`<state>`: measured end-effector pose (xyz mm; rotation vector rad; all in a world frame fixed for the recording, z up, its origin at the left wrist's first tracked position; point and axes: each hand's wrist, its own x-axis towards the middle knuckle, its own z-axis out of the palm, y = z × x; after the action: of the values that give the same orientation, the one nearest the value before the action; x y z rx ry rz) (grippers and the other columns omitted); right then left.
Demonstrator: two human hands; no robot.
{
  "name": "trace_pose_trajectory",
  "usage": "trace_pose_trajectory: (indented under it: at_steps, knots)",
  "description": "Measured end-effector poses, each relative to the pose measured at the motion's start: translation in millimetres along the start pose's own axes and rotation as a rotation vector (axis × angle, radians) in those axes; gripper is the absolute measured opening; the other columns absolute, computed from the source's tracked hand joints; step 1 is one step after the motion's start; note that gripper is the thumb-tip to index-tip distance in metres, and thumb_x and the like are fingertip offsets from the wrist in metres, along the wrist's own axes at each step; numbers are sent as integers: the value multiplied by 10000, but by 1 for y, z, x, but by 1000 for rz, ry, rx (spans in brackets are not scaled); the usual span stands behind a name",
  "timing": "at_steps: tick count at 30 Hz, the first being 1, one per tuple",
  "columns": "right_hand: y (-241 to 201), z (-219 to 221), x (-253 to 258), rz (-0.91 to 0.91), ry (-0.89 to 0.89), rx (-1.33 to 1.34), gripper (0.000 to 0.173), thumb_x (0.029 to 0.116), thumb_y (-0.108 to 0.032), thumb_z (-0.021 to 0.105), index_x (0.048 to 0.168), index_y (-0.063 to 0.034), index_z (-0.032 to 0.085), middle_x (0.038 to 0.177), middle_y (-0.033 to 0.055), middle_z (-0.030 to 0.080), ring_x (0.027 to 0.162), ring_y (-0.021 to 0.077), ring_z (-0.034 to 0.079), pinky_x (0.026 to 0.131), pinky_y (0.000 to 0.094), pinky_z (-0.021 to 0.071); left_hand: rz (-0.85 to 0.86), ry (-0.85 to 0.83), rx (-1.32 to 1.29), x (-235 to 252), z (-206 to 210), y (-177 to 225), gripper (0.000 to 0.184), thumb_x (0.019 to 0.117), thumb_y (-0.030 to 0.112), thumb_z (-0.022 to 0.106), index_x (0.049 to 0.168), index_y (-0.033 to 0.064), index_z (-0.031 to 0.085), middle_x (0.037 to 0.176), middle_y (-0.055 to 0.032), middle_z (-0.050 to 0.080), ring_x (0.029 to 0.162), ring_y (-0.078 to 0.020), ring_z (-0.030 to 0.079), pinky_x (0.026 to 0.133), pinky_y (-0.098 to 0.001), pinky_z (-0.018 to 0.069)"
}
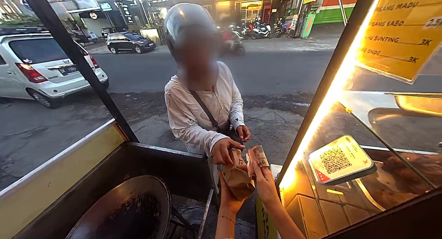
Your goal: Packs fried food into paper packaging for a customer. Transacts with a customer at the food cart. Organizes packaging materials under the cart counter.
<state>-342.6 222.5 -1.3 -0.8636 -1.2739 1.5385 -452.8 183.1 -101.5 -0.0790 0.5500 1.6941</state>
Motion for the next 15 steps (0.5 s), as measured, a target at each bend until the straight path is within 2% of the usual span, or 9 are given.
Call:
trace_pose_trajectory:
  at_steps: [4, 9, 15]
  knots:
    - [5, 0, 4, 9, 33, 119, 338, 1122, -167, 371, 1264, 74, 561, 1050, 156, 767, 1021, 222, 738, 956, 372, 583, -16, -13, -45, 8, 6, -1, 987, 825, 932, 218, 1399, 188, 521, 1265, -165, 662, 1147, -360, 650, 890, -605, 556]
    - [8, -3, 9, 99, 67, 226, 370, 1130, -190, 348, 1312, 76, 531, 1169, 185, 735, 1090, 258, 722, 940, 394, 594, -4, 44, -56, 15, 7, -5, 979, 819, 936, 228, 1371, 188, 533, 1216, -178, 671, 1081, -378, 668, 805, -608, 574]
    - [21, -8, 0, 22, 108, 290, 318, 1104, -106, 397, 1310, 102, 521, 1144, 203, 728, 1082, 241, 717, 967, 374, 587, 41, 3, -102, 17, 17, -2, 968, 828, 925, 242, 1312, 151, 563, 1160, -178, 690, 1038, -372, 688, 791, -596, 585]
